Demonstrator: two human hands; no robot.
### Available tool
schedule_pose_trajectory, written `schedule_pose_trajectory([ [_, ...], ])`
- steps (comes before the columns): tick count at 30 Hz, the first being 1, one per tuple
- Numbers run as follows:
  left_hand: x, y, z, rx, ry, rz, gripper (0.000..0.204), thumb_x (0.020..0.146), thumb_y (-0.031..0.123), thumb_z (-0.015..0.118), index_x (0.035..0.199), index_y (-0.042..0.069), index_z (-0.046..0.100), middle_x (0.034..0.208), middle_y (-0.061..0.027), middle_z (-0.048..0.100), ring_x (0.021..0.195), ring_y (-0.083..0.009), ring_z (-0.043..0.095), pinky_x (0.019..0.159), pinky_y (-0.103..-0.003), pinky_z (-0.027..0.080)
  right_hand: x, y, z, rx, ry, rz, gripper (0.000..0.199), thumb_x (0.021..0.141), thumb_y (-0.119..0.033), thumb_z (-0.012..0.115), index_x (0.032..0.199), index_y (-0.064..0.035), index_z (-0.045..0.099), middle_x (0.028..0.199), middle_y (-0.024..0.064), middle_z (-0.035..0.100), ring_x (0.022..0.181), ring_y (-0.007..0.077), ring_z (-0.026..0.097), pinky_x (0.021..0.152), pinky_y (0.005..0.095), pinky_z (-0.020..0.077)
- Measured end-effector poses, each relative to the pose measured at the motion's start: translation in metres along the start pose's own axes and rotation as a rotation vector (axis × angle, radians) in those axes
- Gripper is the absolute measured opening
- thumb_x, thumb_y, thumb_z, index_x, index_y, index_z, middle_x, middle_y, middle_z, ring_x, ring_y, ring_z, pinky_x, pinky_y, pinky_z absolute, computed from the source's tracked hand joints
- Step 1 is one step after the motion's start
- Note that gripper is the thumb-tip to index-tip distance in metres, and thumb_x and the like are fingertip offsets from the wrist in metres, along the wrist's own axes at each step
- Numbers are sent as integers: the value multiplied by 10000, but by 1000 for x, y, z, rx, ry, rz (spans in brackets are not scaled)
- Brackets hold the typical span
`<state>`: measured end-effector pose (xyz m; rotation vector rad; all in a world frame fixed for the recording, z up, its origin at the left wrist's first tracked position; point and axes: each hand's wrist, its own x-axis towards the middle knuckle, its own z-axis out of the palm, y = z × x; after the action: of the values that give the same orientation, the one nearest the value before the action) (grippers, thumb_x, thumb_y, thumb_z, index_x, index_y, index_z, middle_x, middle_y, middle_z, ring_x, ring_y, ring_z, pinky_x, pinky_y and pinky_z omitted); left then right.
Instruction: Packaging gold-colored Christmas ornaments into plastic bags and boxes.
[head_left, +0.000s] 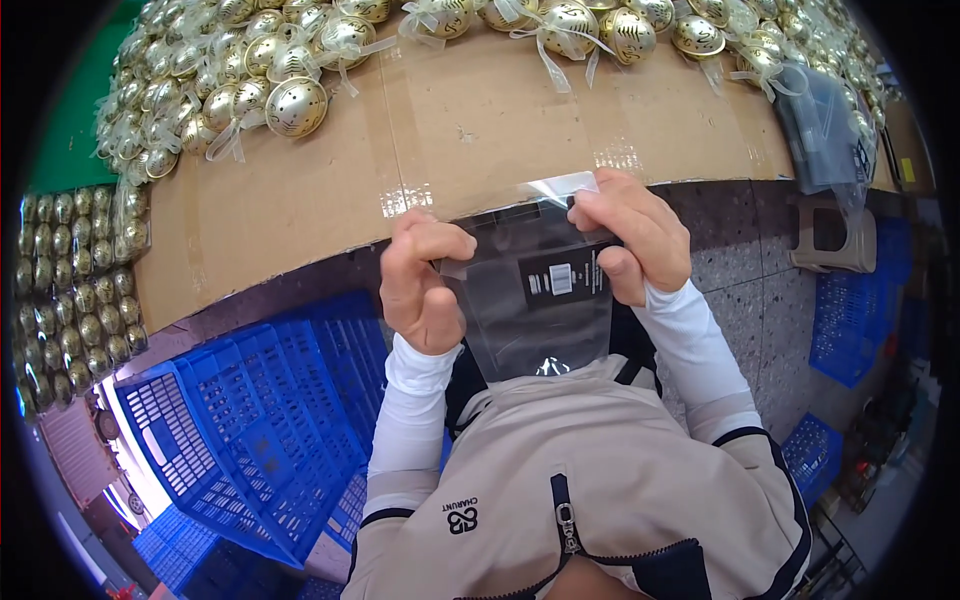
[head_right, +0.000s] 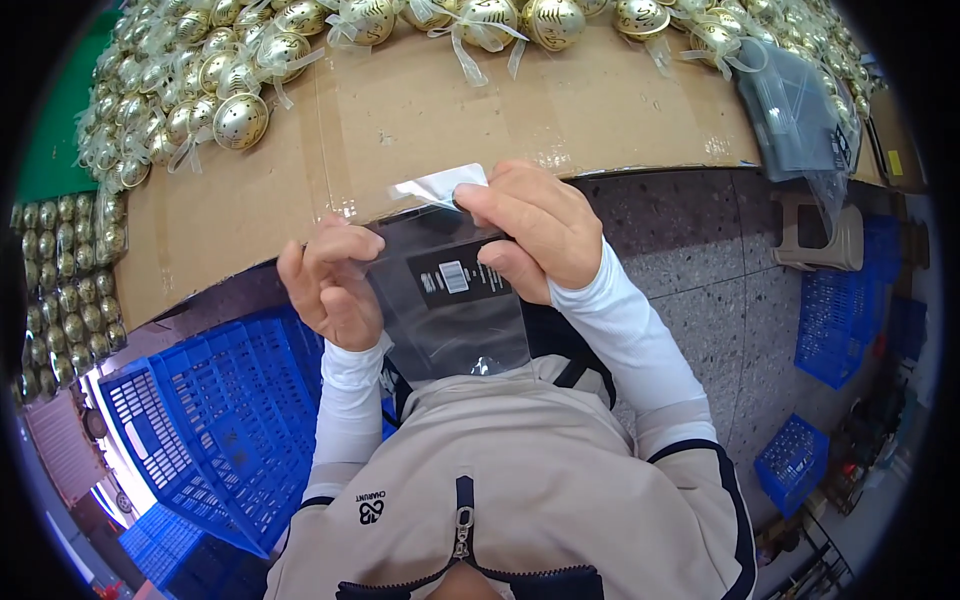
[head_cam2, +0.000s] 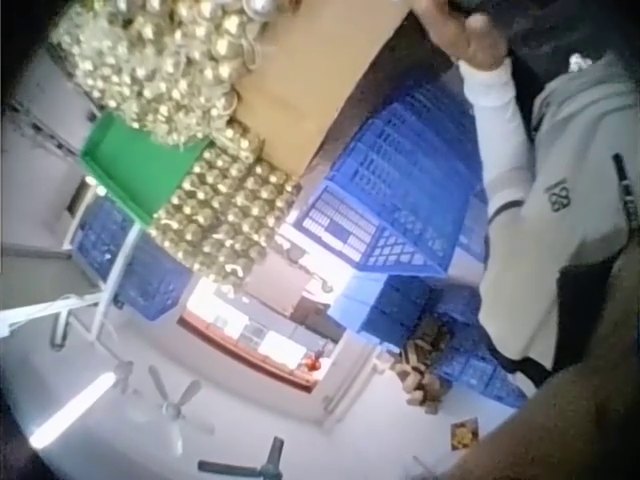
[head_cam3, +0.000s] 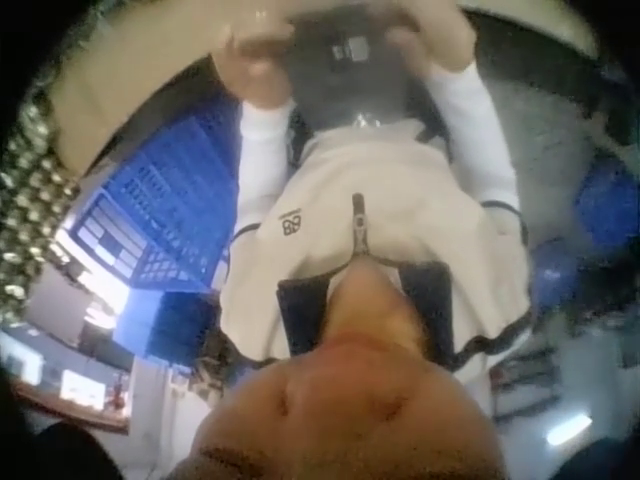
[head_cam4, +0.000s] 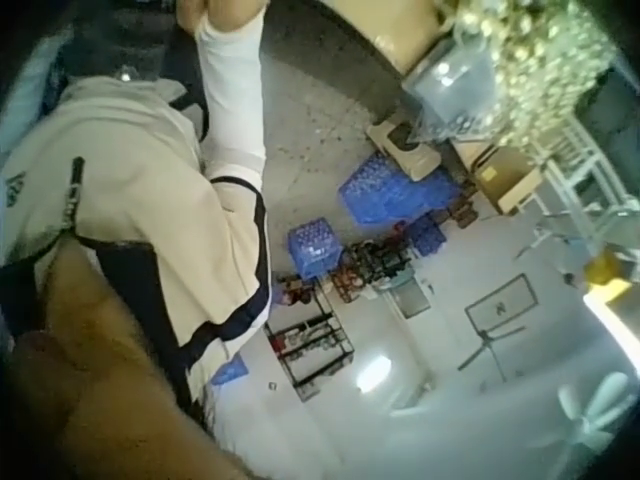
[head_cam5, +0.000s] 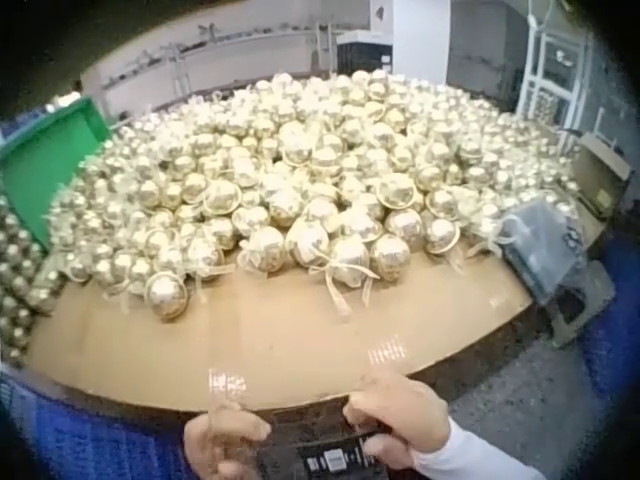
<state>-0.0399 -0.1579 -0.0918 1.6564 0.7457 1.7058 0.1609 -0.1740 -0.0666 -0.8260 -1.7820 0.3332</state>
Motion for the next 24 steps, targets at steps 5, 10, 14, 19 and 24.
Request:
schedule_pose_trajectory([
  [5, 2, -2, -8, -76, -100, -157, 344, 837, 341, 570, 907, 7, 607, 807, -87, 569, 753, -208, 529, 891, -423, 395, 2, -20, -14, -87, -111, 172, 445, 861, -371, 566, 1058, 27, 594, 854, 141, 590, 792, 239, 559, 779, 370, 457],
  [10, 17, 19, -5, -58, -213, -252, 284, 675, 203, 736, 872, 43, 607, 867, -57, 577, 761, -186, 548, 946, -452, 334, 19, -26, -28, -110, -316, 118, 437, 732, -327, 686, 1014, -1, 617, 871, 100, 589, 764, 243, 528, 732, 348, 422],
  [14, 25, 27, -6, 78, -402, -208, 214, 655, 140, 740, 801, 72, 599, 809, -45, 610, 787, -189, 592, 986, -491, 255, 26, -31, -27, -212, -395, 39, 384, 688, -280, 718, 950, -16, 621, 836, 92, 592, 719, 245, 518, 689, 345, 396],
  [19, 26, 29, -3, 98, -413, -94, 152, 670, 121, 735, 761, 89, 618, 726, -11, 601, 802, -200, 597, 979, -495, 259, 34, -30, -31, -129, -510, 40, 336, 716, -236, 707, 954, -18, 615, 839, 98, 594, 729, 262, 530, 700, 371, 401],
  [24, 26, 34, -3, 139, -446, -84, 171, 656, 124, 738, 776, 79, 625, 819, -44, 608, 890, -241, 575, 954, -474, 304, 73, -3, -25, -224, -653, 219, 305, 771, -159, 654, 1028, -9, 589, 882, 120, 582, 795, 327, 557, 723, 376, 451],
])
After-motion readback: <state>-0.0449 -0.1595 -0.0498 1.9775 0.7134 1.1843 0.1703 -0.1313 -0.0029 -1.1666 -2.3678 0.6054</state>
